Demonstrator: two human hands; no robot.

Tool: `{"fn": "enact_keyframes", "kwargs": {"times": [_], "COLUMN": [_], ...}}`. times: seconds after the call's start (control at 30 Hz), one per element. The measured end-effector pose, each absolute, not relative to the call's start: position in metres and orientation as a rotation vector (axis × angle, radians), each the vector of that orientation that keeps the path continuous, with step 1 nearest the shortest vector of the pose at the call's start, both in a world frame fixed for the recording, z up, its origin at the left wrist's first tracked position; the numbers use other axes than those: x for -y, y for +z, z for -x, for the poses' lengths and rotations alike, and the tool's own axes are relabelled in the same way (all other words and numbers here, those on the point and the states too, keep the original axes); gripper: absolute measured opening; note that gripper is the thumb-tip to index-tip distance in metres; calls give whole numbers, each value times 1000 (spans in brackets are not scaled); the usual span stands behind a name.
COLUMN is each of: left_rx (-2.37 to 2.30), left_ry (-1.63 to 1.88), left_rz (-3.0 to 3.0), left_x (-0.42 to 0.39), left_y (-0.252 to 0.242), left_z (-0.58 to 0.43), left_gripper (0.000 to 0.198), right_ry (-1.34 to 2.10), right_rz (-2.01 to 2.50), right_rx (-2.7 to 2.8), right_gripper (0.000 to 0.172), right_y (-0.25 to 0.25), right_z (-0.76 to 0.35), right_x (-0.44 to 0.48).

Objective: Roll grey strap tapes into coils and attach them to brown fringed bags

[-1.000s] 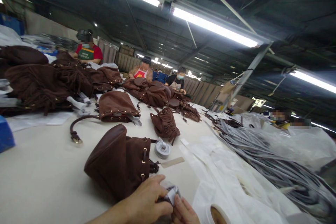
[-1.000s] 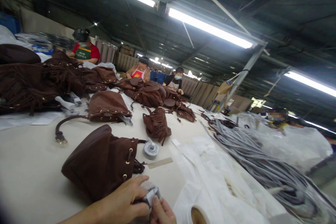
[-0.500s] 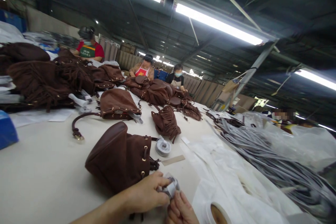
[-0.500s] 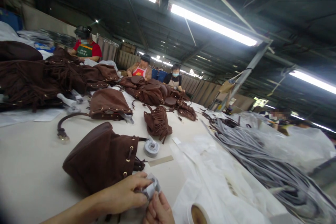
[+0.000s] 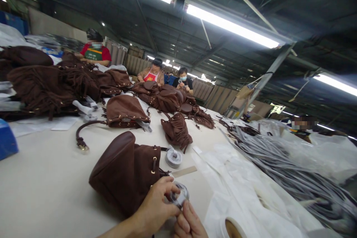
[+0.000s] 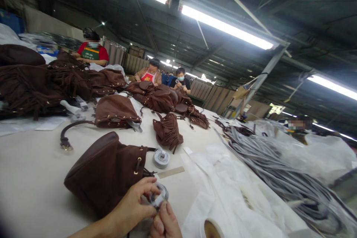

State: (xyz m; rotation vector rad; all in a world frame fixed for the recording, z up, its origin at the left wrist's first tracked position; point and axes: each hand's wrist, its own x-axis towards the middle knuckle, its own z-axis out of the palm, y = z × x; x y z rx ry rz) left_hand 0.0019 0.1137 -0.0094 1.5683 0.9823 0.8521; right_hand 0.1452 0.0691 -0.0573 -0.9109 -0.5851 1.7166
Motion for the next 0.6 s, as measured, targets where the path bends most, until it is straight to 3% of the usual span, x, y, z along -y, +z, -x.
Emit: {"fn": "enact_keyframes", "kwargs": {"times": [0.37,0.6], "left_rx": [-736,-702], "left_ry": [1237,1273], "left_rz": [-2723,-3057], "left_x": [-107,-109], "left_y": [-35,-43], "left_z": [5,2], "left_gripper": [44,50], "right_ry": [1597,1478], "right_rz": [845,901], "right_rx": [513,649], "right_gripper": [58,62], "right_y": [-54,-60], "right_z": [-130,-129], "right_x": [-72,-74]}}
